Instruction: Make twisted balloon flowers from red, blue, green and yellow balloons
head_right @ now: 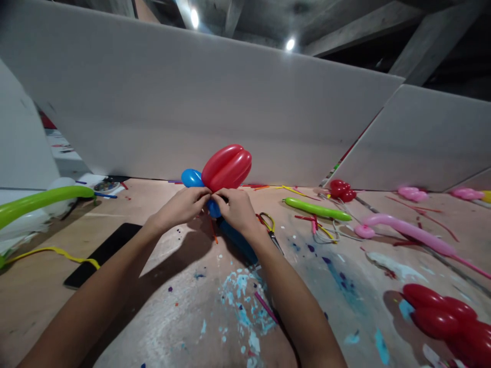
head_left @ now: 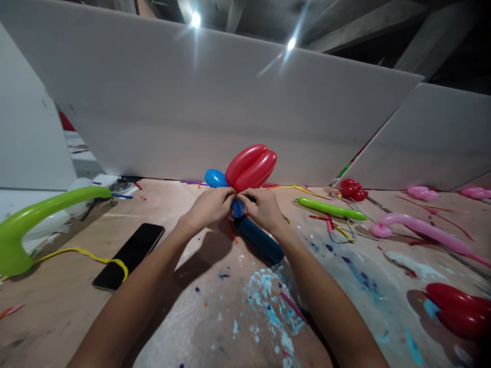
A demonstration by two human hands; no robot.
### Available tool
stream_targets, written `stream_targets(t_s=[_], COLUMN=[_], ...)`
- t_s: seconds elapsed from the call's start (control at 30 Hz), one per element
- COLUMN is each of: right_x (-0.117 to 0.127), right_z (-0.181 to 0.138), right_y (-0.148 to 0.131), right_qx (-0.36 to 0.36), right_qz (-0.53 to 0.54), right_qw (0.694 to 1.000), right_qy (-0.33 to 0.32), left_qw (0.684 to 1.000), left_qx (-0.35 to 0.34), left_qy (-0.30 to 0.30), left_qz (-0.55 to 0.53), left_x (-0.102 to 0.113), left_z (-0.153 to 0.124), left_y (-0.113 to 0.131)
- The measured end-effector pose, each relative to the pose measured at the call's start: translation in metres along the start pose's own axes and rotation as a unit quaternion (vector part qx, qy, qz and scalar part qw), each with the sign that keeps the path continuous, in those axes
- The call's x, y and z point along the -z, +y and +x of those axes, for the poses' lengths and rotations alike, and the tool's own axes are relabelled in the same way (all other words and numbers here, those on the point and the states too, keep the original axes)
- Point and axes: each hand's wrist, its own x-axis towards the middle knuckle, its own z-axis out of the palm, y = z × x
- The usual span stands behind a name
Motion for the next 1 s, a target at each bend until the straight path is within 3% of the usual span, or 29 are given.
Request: stream_targets(t_s=[0.23, 0.53, 0.67, 0.8, 0.9, 1.0], right_x=[0.004, 0.027, 0.039, 0.043, 0.041, 0.04], right_z=[-0.001, -0.001, -0.002, -0.004, -0.004, -0.004], right_y=[-0.007, -0.018, -0.023, -0.031, -0.035, -0.034], right_qx=[-0.008, 0.019, 0.021, 0.03, 0.045, 0.051], right_qz=[-0.004, -0.032, 0.007, 0.015, 0.01, 0.006], right_qw=[0.999, 0.997, 0.999, 0.999, 0.998, 0.998], right_qy=[0.039, -0.074, -0.047, -0.034, -0.04, -0.04], left_qw=[0.999, 0.997, 0.997, 0.989, 0.988, 0.98], left_qx=[0.029, 0.029, -0.025, 0.013, 0.026, 0.029], left_qy=[0.022, 0.048, 0.07, 0.134, 0.153, 0.15], left_qz=[0.007, 0.043, 0.036, 0.061, 0.006, -0.126], left_x=[0.007, 0.007, 0.009, 0.008, 0.005, 0.002], left_z=[-0.003, -0.004, -0.006, -0.006, -0.004, -0.002], left_y=[0.004, 0.009, 0.013, 0.014, 0.012, 0.009])
